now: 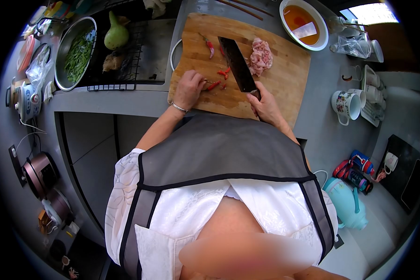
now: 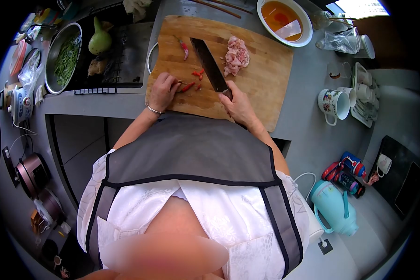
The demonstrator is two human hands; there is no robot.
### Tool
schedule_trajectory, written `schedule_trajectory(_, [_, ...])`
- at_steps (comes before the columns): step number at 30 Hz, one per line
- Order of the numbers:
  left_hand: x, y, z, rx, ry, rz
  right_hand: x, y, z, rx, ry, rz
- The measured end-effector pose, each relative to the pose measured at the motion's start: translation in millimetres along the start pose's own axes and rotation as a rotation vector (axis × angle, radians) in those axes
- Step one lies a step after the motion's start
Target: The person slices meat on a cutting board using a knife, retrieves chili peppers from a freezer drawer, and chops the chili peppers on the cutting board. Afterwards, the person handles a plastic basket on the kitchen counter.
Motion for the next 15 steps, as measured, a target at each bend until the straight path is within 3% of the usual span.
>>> schedule_trajectory(7, [10.5, -4.5, -5.4, 0.049, 0.166, 0.0, -3.9, -0.8, -1.0, -0.013, 0.012, 0.013])
schedule_trajectory(9, [24.9, -9.1, -12.9, -0.018, 0.098, -0.111, -3.5, -1.8, 0.1, -0.019, 0.015, 0.004])
schedule_trajectory(13, [7.9, -2.0, -26.3, -0.032, 0.075, -0.143, -2.2, -4.2, 1.7, -0.015, 0.031, -0.012])
schedule_trajectory(15, [-6.2, 6.2, -19.2, 0.054, -0.13, -0.238, -0.2, -5.4, 2.3, -0.012, 0.058, -0.026])
Point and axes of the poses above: each hand's wrist, its own y-axis towards the middle knuckle, its own z-axis out of the palm, x = y × z, the point moved 6 cm from there along y, towards the middle knuckle, and after that the axes turned 11 degrees about -x, right-handed, at the moved point
